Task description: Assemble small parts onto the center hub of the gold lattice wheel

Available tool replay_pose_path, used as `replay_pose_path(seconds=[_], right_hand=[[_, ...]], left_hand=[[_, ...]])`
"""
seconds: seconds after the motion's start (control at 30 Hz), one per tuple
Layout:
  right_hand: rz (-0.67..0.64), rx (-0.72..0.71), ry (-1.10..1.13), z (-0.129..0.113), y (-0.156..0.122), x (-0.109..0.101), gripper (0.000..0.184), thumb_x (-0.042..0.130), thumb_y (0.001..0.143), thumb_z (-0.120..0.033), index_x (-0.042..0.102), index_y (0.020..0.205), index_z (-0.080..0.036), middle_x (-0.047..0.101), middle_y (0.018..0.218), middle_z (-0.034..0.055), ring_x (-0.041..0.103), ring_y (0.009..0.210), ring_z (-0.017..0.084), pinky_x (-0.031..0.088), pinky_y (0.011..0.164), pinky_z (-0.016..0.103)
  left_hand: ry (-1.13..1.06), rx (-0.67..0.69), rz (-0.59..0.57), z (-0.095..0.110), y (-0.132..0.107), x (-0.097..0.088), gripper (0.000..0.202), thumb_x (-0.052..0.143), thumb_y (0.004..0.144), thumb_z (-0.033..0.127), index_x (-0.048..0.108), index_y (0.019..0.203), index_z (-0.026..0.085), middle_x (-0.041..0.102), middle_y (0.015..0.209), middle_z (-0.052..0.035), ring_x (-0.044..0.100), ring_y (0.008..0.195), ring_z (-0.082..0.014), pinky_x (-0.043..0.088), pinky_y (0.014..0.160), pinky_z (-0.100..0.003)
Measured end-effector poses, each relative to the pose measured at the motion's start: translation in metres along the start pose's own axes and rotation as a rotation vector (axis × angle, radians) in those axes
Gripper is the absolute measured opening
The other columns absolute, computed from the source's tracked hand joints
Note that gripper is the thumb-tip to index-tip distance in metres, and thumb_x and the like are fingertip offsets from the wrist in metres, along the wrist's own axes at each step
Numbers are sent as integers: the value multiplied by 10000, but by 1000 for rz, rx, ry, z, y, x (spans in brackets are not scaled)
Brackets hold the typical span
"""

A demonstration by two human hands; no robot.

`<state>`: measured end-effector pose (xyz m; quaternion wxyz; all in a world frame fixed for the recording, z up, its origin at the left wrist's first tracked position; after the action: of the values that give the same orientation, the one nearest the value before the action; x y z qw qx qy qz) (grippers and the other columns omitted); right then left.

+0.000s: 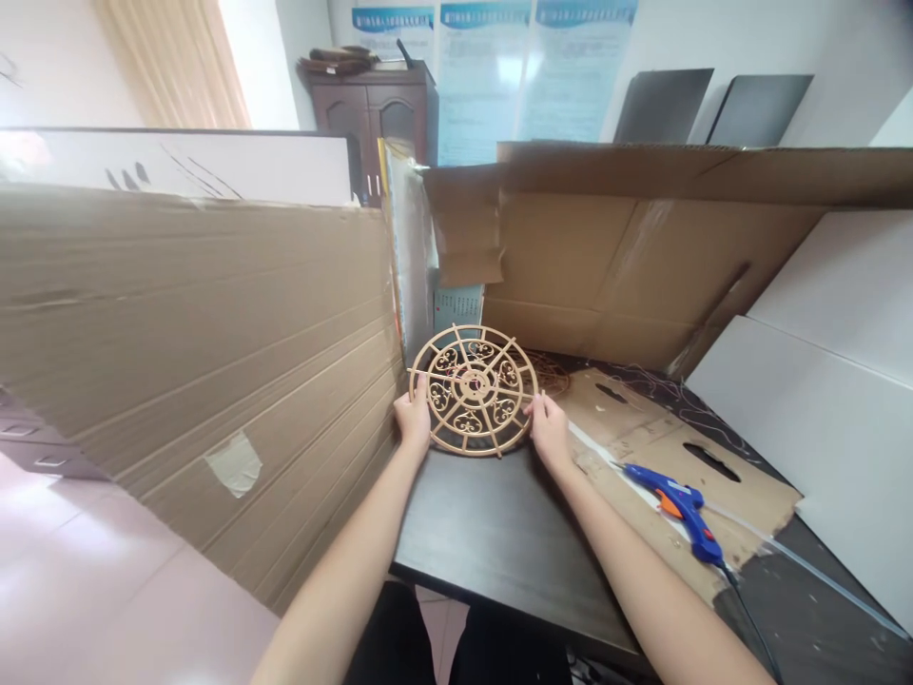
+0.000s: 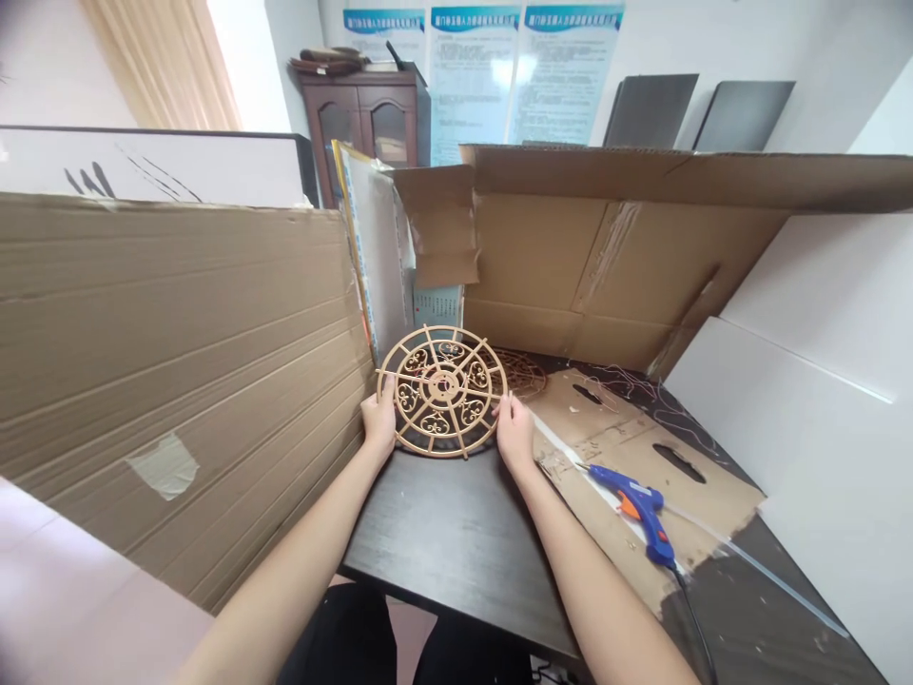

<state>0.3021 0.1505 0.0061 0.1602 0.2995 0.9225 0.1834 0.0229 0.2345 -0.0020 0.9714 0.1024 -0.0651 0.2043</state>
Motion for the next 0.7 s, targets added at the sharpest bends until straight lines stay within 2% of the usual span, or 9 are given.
replay_pose_path(seconds=[0.23,0.37,0.53,0.7], right_hand=[[91,-144,-87,-15,-14,6,562,345,1020,-681,539,750,-228,617,815,74,561,822,243,391,809,371],[142,-173,-85,-18,-15,4,554,333,1039,-663,558,778,-228,641,880,94,578,871,248,417,847,370],[151,-125,-68,-11,-14,3,558,345,1042,-659,584,791,-222,685,892,103,610,893,256,429,864,364],[139,-38,-36,-3,-15,6,571,366,1038,-674,602,791,-217,697,810,68,604,792,232,420,786,330]], left_hand=[[53,43,24,1,-1,0,674,524,890,819,505,568,227,528,546,-18,482,574,-168,374,549,-274],[79,82,9,1,0,2,622,539,900,758,527,583,223,552,574,-24,483,607,-175,358,567,-273],[91,79,-27,-6,3,7,548,538,908,666,549,595,216,585,592,-33,509,603,-182,390,589,-280],[119,67,-32,-6,4,7,464,519,929,549,559,608,216,611,607,-34,558,609,-195,427,616,-291]])
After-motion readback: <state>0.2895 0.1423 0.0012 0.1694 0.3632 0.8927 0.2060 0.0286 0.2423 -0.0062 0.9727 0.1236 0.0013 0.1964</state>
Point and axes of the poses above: each hand's wrist, its own y-axis towards the middle knuckle, its own x-axis out of the palm, z = x × y, the point moved 5 cm from there along y, towards the middle knuckle
